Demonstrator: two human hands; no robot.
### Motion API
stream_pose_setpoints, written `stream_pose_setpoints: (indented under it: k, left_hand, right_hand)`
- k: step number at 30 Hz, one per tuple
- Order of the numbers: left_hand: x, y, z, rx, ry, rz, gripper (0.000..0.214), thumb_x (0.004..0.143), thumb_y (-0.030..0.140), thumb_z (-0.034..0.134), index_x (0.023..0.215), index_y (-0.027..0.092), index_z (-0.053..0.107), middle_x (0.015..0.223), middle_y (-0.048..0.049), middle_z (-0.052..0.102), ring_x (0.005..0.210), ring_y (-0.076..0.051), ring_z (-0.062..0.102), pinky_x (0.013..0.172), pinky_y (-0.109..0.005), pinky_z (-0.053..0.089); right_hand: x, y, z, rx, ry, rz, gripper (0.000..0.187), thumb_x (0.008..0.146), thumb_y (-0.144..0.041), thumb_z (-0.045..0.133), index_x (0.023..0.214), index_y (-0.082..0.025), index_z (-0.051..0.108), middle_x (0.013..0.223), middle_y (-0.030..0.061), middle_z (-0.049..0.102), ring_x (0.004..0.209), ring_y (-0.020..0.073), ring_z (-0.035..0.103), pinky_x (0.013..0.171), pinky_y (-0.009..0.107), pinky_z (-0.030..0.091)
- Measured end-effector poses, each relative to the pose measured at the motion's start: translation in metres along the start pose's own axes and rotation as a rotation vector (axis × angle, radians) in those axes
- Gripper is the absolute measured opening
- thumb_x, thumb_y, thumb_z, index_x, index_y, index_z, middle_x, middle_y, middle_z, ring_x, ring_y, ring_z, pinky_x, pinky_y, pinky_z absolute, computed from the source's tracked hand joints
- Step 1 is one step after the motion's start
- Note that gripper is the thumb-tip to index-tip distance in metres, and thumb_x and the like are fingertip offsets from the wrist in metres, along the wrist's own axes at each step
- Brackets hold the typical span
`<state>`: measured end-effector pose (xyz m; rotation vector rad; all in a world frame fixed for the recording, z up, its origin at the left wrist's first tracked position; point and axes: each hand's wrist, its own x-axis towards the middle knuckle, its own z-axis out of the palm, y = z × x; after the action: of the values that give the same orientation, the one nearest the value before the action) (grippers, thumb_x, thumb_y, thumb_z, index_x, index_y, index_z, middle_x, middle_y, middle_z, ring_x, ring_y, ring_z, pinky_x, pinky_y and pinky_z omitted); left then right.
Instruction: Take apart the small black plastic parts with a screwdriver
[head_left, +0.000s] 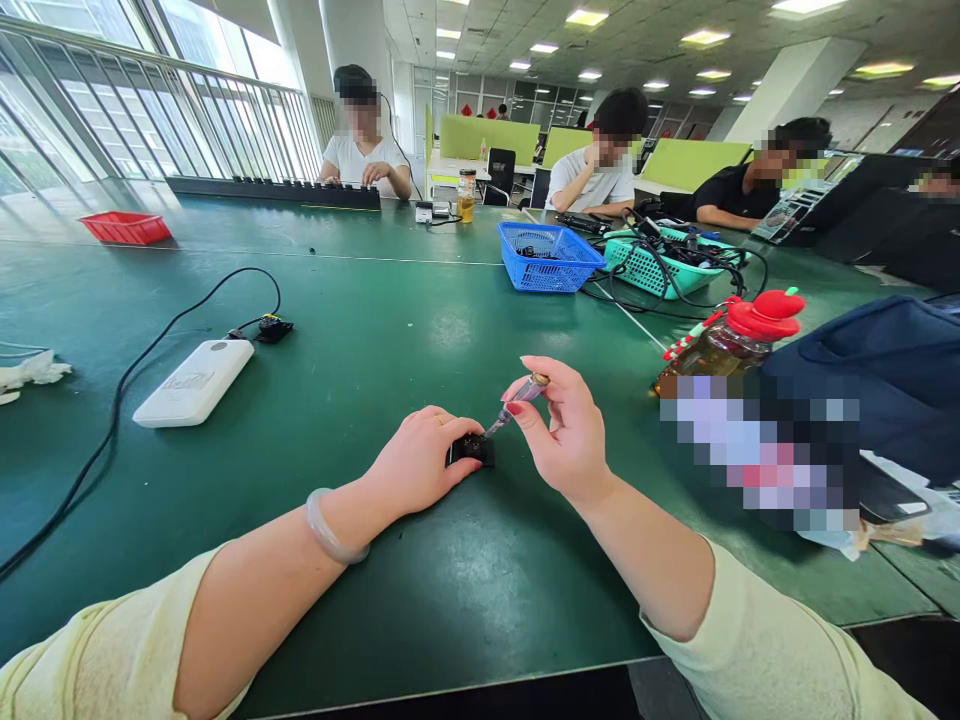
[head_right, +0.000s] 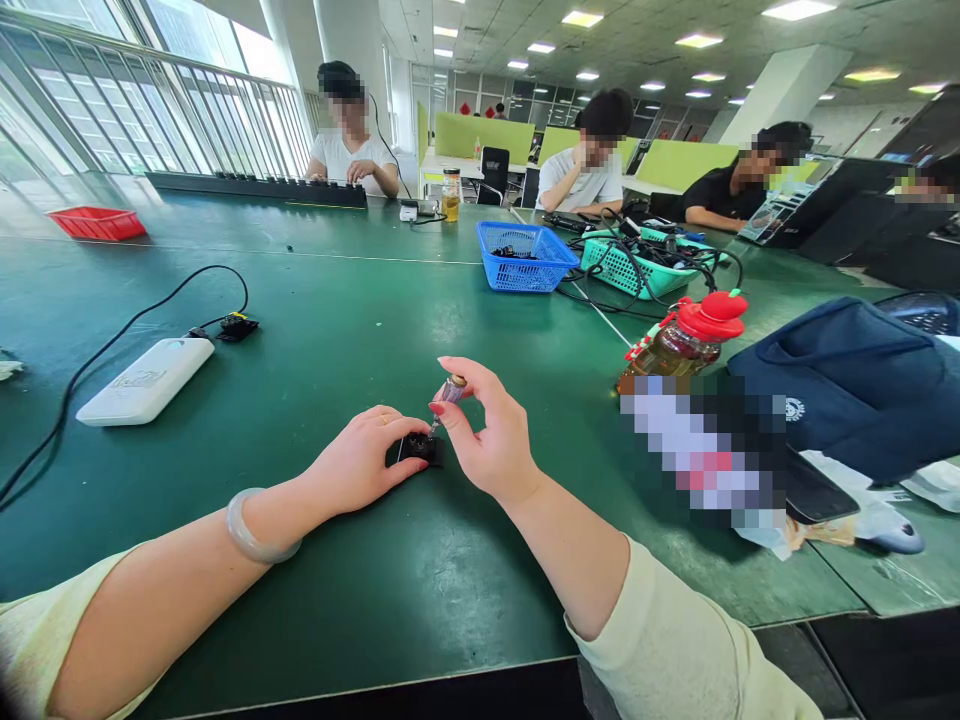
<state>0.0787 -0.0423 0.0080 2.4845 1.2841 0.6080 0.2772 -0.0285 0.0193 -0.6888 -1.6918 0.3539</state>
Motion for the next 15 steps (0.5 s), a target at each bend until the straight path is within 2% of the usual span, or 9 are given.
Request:
stream_pose_setpoints:
  k: [3,6,9,11,13,15]
  left_hand:
    - [0.001,-0.002,0.001,-0.054,0.049,-0.018,0.035,0.089,0.034,0.07,0.122,0.025,0.065,0.117,-0.0078,0.072,0.117,-0.03,0.061,0.106,-0.055,0.046]
    - [0.005,0.006,-0.007,-0.176,0.309,-0.056,0.028,0.093,0.03,0.062,0.12,0.024,0.062,0.124,-0.0091,0.066,0.12,-0.027,0.058,0.107,-0.053,0.046]
    - [0.0,0.035,-0.031,-0.418,0.574,-0.034,0.011,0.091,0.027,0.059,0.101,0.023,0.061,0.107,-0.008,0.061,0.103,-0.022,0.06,0.088,-0.041,0.056]
    - [-0.015,0.062,-0.053,-0.614,0.528,-0.009,0.01,0.087,0.03,0.065,0.092,0.024,0.058,0.1,-0.0064,0.059,0.092,-0.02,0.061,0.074,-0.037,0.058]
    - [-0.039,0.085,-0.072,-0.685,0.344,-0.066,0.013,0.089,0.038,0.065,0.096,0.028,0.063,0.092,-0.0066,0.062,0.083,-0.021,0.063,0.061,-0.036,0.057]
    - [-0.066,0.097,-0.086,-0.673,0.148,-0.098,0.024,0.084,0.048,0.07,0.105,0.036,0.068,0.083,-0.0066,0.063,0.079,-0.026,0.064,0.05,-0.039,0.053]
  right_hand:
    - [-0.001,0.001,0.0,-0.019,0.015,0.017,0.033,0.097,-0.028,0.06,0.13,-0.03,0.055,0.094,0.0016,0.069,0.081,0.0175,0.07,0.081,0.04,0.063]
    - [-0.001,0.002,-0.001,-0.044,0.031,0.037,0.033,0.097,-0.028,0.061,0.129,-0.03,0.055,0.092,0.0011,0.07,0.08,0.0174,0.069,0.081,0.041,0.061]
    - [-0.001,0.001,-0.001,-0.069,0.042,0.049,0.033,0.096,-0.027,0.061,0.129,-0.031,0.055,0.091,0.0005,0.07,0.078,0.0175,0.069,0.079,0.04,0.061]
    - [-0.001,0.001,-0.001,-0.078,0.049,0.045,0.033,0.096,-0.027,0.062,0.128,-0.031,0.055,0.091,0.0007,0.071,0.077,0.0174,0.069,0.077,0.039,0.06]
    - [-0.001,0.001,-0.001,-0.072,0.049,0.026,0.033,0.096,-0.026,0.061,0.128,-0.03,0.055,0.092,0.001,0.071,0.077,0.0169,0.069,0.078,0.038,0.06]
    - [-0.002,0.001,0.0,-0.056,0.048,0.002,0.034,0.096,-0.025,0.06,0.129,-0.03,0.055,0.092,0.001,0.071,0.078,0.0165,0.069,0.08,0.037,0.06]
